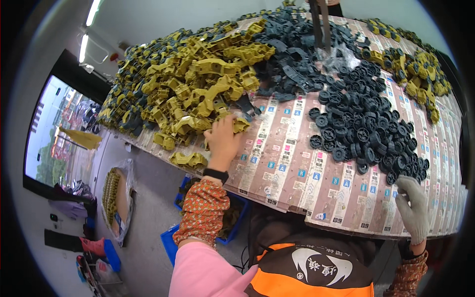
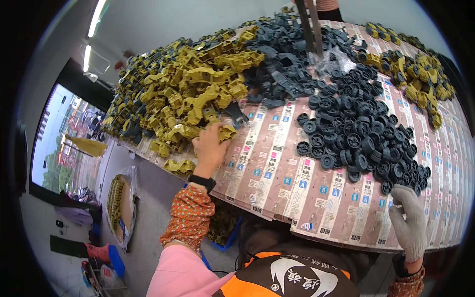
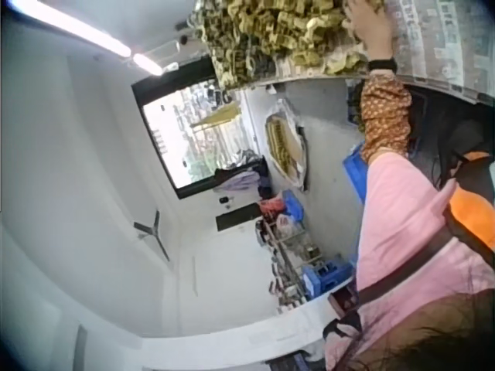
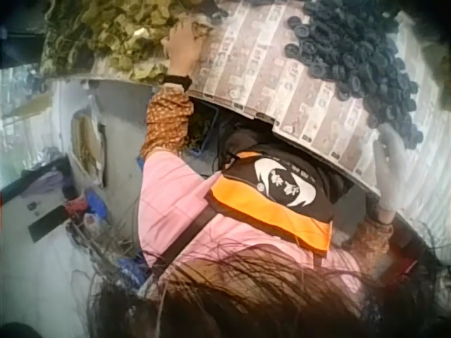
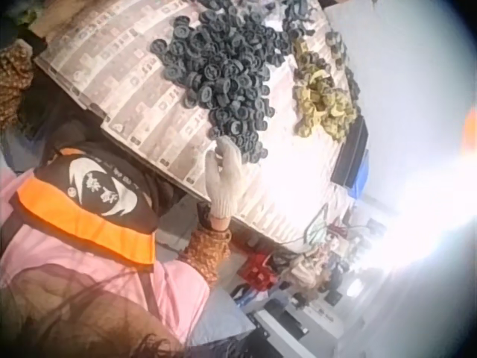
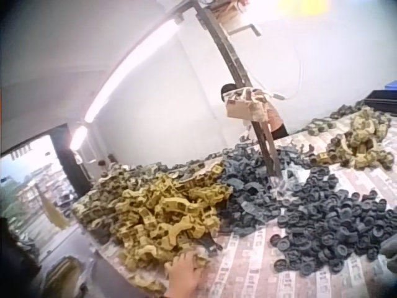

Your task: The person repeatedly picks up yellow plastic frames and black circular wheels from a table. They insert the wheels into the frames by hand, completing the assembly of each unit before placing it aside. The process is continuous and repetitive throughout the clip.

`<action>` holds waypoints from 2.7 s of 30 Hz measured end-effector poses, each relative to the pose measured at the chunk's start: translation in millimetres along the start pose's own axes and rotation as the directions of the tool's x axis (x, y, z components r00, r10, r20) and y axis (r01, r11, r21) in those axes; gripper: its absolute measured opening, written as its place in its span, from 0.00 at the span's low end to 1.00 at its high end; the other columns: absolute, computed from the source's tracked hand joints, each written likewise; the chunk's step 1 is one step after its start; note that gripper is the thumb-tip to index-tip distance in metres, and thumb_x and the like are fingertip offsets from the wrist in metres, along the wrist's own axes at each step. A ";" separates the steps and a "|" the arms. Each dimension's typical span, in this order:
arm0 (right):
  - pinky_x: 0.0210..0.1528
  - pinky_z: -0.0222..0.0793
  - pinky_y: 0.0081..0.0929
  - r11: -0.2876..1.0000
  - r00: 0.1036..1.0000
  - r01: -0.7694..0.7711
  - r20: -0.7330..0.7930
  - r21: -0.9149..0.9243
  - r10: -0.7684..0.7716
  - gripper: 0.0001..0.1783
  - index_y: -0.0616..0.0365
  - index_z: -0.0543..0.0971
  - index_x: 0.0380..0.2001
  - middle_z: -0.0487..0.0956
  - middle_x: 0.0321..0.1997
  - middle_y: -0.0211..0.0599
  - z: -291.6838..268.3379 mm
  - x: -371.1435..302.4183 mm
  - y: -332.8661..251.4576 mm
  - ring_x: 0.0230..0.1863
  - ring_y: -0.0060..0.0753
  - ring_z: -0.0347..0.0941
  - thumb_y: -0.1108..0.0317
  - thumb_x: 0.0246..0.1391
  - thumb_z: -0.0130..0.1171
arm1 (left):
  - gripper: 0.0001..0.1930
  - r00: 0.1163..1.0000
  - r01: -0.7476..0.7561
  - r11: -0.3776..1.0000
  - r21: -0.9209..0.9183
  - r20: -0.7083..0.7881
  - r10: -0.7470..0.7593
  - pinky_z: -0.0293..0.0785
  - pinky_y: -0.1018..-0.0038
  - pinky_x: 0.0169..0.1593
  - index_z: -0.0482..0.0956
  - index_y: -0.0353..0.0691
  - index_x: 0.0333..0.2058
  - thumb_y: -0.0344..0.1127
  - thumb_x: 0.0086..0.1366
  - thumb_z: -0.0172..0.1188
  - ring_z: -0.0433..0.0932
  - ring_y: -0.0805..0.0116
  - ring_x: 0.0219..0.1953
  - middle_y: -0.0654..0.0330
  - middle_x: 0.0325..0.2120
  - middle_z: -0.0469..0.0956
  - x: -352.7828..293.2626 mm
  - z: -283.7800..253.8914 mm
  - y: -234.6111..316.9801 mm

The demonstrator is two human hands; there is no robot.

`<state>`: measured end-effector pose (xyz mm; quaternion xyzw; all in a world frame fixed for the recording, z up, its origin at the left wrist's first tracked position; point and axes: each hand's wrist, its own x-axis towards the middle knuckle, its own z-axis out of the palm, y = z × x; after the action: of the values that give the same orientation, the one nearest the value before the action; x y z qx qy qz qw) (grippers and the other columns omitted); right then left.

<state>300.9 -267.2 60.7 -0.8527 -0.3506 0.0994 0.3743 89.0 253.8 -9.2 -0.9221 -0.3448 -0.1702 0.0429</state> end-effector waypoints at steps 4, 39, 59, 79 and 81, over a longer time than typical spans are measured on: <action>0.45 0.75 0.27 1.000 0.999 0.014 -0.040 -0.002 -0.014 0.18 0.61 0.80 0.51 0.81 0.53 0.37 5.0 2.9 1.1 0.46 0.30 0.79 0.80 0.57 0.59 | 0.30 0.930 -0.329 0.876 -0.353 -0.284 0.234 0.67 0.53 0.56 0.74 0.46 0.58 0.31 0.56 0.73 0.75 0.53 0.54 0.56 0.49 0.79 -4.6 -21.8 29.8; 0.45 0.76 0.44 0.928 0.989 0.018 -0.130 -0.371 -0.072 0.10 0.60 0.79 0.45 0.82 0.38 0.48 67.7 0.0 18.1 0.42 0.53 0.81 0.73 0.60 0.62 | 0.34 0.704 0.343 0.484 -0.805 0.561 0.435 0.82 0.62 0.51 0.59 0.37 0.70 0.41 0.73 0.65 0.84 0.61 0.49 0.55 0.50 0.82 -102.0 -15.2 212.8; 0.44 0.78 0.41 0.933 0.985 -0.007 -0.158 0.360 0.068 0.20 0.61 0.77 0.57 0.84 0.42 0.54 115.7 -13.1 -41.2 0.42 0.56 0.84 0.76 0.61 0.60 | 0.25 0.509 0.856 -0.260 -0.446 0.642 0.573 0.86 0.64 0.51 0.63 0.46 0.66 0.43 0.78 0.60 0.82 0.67 0.50 0.62 0.52 0.76 -163.2 -34.0 233.1; 0.36 0.75 0.55 0.990 0.999 0.000 -0.043 -0.139 -0.006 0.10 0.59 0.79 0.34 0.80 0.29 0.50 92.5 30.1 -25.3 0.33 0.59 0.81 0.63 0.58 0.63 | 0.32 0.588 0.799 -0.209 -0.564 0.658 0.472 0.83 0.68 0.51 0.57 0.46 0.67 0.39 0.74 0.66 0.78 0.69 0.52 0.59 0.54 0.74 -160.2 -26.7 235.8; 0.38 0.76 0.50 0.955 0.987 -0.010 -0.157 -0.298 -0.039 0.13 0.59 0.78 0.33 0.80 0.31 0.48 96.5 50.5 -9.2 0.35 0.57 0.81 0.60 0.58 0.65 | 0.23 0.640 0.768 -0.324 -0.552 0.661 0.392 0.86 0.69 0.44 0.67 0.47 0.64 0.40 0.76 0.63 0.83 0.69 0.45 0.62 0.49 0.79 -154.0 -25.4 229.7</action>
<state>291.4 -174.0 4.4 -0.9019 -0.3366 -0.0266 0.2696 122.7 -21.1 -29.4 -0.4388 -0.2297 -0.0162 -0.8686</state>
